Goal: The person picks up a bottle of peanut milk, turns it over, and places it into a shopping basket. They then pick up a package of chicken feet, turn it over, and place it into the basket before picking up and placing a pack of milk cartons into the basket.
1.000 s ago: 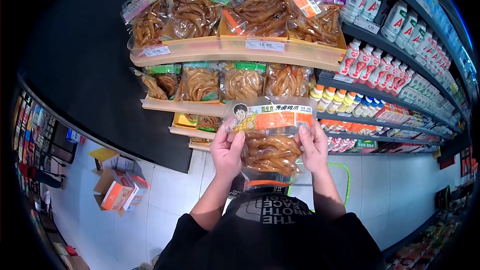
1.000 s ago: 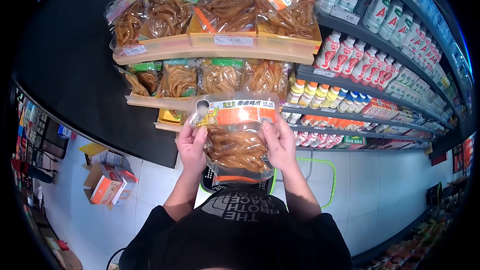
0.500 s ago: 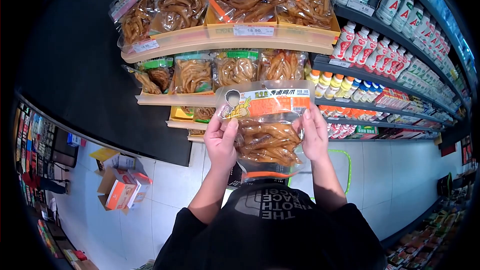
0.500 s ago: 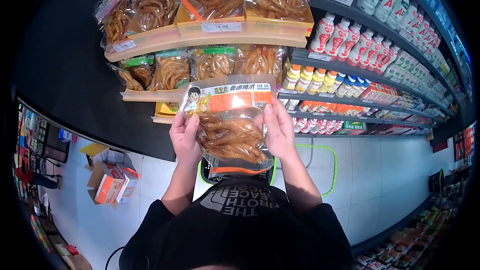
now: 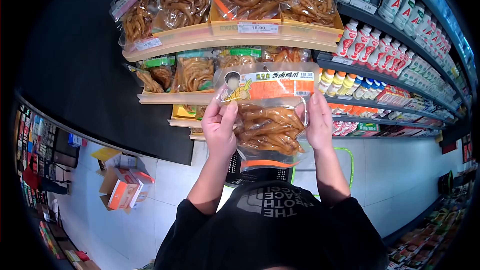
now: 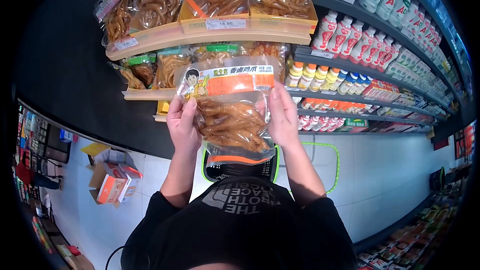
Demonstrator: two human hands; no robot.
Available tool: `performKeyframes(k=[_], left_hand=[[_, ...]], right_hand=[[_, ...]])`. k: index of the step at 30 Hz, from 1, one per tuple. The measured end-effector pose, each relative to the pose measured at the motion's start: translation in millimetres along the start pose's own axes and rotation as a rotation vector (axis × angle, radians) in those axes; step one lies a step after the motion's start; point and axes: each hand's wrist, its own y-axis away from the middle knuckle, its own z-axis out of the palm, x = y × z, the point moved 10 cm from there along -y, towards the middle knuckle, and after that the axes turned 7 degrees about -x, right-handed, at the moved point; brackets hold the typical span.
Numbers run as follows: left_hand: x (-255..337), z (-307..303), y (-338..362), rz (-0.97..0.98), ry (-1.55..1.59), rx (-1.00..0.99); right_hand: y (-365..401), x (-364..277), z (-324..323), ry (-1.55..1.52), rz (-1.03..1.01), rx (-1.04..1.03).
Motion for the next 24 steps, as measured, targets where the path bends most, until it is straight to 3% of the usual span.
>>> performKeyframes(k=[8, 14, 16, 19, 24], left_hand=[[1, 1, -15, 0.011, -0.019, -0.009], [4, -7, -49, 0.026, -0.045, 0.033], [9, -4, -64, 0.040, -0.068, -0.016], [12, 5, -83, 0.047, -0.124, -0.142], [10, -1, -87, 0.086, -0.332, -0.212]], right_hand=[[-6, 6, 0, -0.062, 0.021, 0.002], [-19, 20, 22, 0.294, 0.071, -0.258], [-27, 25, 32, -0.018, 0.050, -0.193], [-43, 30, 18, 0.104, 0.034, -0.128], [-112, -17, -12, 0.172, -0.102, 0.072]])
